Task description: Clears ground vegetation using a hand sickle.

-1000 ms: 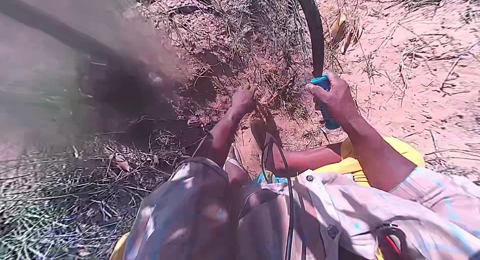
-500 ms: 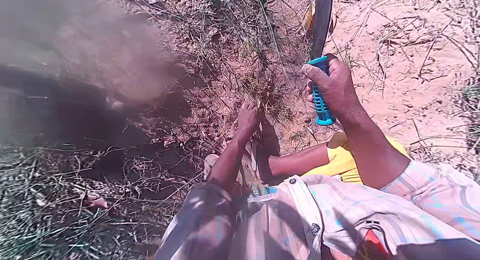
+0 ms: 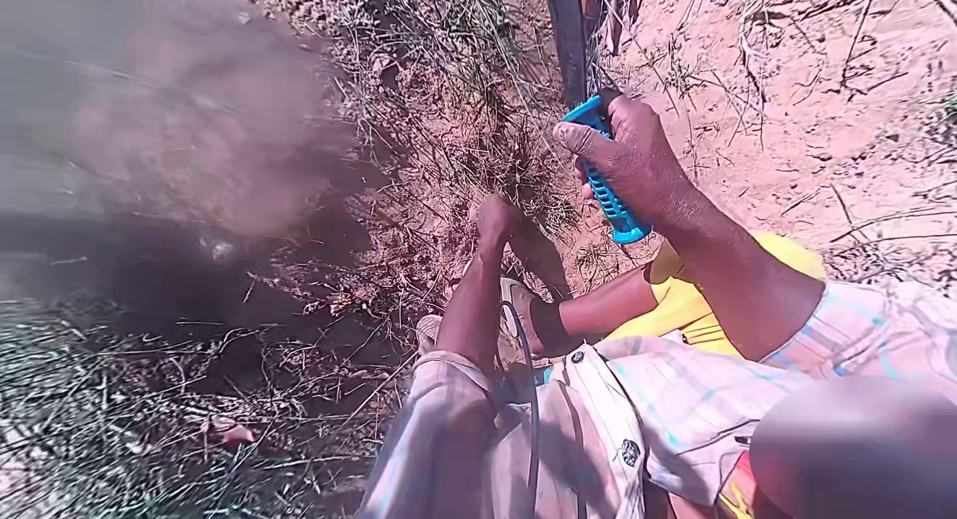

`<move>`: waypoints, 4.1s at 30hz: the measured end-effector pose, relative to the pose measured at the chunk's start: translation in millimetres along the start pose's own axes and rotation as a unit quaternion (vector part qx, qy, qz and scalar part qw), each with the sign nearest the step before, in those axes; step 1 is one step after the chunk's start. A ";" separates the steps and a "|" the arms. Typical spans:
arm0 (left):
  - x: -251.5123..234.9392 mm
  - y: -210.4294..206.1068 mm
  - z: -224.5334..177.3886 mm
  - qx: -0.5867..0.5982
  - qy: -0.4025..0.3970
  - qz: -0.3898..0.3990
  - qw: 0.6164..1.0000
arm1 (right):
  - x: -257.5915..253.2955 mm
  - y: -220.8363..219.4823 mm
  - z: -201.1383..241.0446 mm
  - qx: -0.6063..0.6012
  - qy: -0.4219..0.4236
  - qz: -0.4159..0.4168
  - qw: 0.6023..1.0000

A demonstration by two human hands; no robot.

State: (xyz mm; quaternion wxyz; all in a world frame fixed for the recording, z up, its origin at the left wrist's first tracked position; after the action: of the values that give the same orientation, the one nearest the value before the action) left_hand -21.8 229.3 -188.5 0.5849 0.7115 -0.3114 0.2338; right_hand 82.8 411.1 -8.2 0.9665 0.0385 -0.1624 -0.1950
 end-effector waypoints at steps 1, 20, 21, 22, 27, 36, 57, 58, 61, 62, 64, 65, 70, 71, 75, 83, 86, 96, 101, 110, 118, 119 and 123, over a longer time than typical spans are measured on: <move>-1.8 -0.6 7.3 0.029 -0.003 -0.004 1.000 | 0.3 -0.5 -0.2 0.007 -0.004 0.003 1.000; 51.1 -61.6 10.8 0.454 0.051 0.047 0.888 | 7.1 11.2 14.0 -0.052 0.015 0.020 0.998; 54.6 -66.0 9.9 0.401 0.002 0.053 0.914 | 6.9 13.9 14.8 -0.056 0.020 0.013 0.998; 55.8 -67.3 6.1 0.340 -0.040 0.041 0.939 | 6.6 15.6 16.3 -0.059 0.025 0.006 0.998; 73.2 -46.0 -44.1 0.010 -0.127 0.001 0.992 | 4.3 21.8 20.8 -0.070 0.050 -0.022 0.996; 29.5 -60.1 -66.3 -0.176 -0.141 0.019 0.974 | -0.5 28.4 19.5 -0.044 0.059 -0.042 0.996; 27.6 -48.0 3.4 0.243 -0.025 0.042 0.969 | 3.8 16.4 15.7 -0.036 0.038 -0.021 0.998; 44.2 -44.7 -12.3 0.274 -0.005 0.050 0.960 | 11.2 11.4 18.3 -0.003 0.022 0.000 1.000; 92.4 -18.0 -63.9 0.274 0.148 0.186 0.932 | 28.1 2.4 22.3 0.055 -0.017 0.046 0.997; 70.7 -38.4 -45.9 0.310 0.039 0.130 0.941 | 22.4 6.8 19.6 0.024 0.000 0.017 1.000; 31.5 -65.2 -30.5 0.319 0.057 0.112 0.939 | 11.7 10.9 14.7 -0.019 0.016 -0.013 1.000; 22.0 -71.1 -27.8 0.296 0.081 0.098 0.947 | 5.8 11.4 12.1 -0.029 0.023 -0.017 0.999; 28.8 -67.4 -10.3 0.214 -0.035 0.057 0.975 | 1.9 10.4 9.4 -0.025 0.020 0.000 0.999; 44.3 -58.3 -16.1 0.175 -0.067 0.032 0.982 | 3.2 10.1 9.5 -0.024 0.018 -0.002 1.000; 41.0 -57.0 -17.6 0.124 -0.079 0.036 0.989 | 9.0 7.5 11.1 -0.012 0.011 0.006 1.000; 37.1 -54.7 -18.9 0.090 -0.063 0.088 0.990 | -5.6 11.7 4.0 -0.054 -0.004 0.009 0.998; 41.8 -49.6 -9.0 0.140 -0.118 0.085 0.979 | -6.6 10.7 3.3 -0.061 -0.019 0.015 0.998; 86.4 -69.9 -68.6 0.022 -0.280 0.112 0.953 | 4.2 11.9 9.6 -0.085 -0.009 0.004 0.996; 123.3 -70.7 -90.0 -0.093 -0.181 0.124 0.971 | 2.0 8.3 10.0 -0.092 0.007 0.008 0.996; 103.7 -66.0 -50.5 -0.088 -0.217 0.108 0.966 | 7.9 6.4 14.2 -0.115 0.003 0.018 0.993; 87.8 -49.8 -21.7 -0.157 -0.223 0.129 0.953 | 8.5 5.2 15.6 -0.122 0.001 0.011 0.992; 98.3 -58.9 -31.6 -0.131 -0.242 0.142 0.951 | 8.4 4.1 15.3 -0.117 -0.001 0.013 0.993; 112.3 -92.4 -50.3 -0.046 -0.247 0.125 0.960 | 7.7 -0.2 11.2 -0.106 -0.014 0.022 0.994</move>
State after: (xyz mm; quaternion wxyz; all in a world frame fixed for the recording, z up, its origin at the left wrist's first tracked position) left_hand 124.3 270.8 -163.3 0.4877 0.6751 -0.5429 0.1079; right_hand 85.7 407.8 4.7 0.9670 -0.0700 -0.1550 -0.1899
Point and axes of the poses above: each hand's wrist, its own x-axis away from the middle knuckle, its own y-axis out of the back of the hand, z = x × y, the point moved 5 cm from there along -x, towards the middle knuckle, and after that the axes turned 2 degrees about -z, right-handed, at the moved point
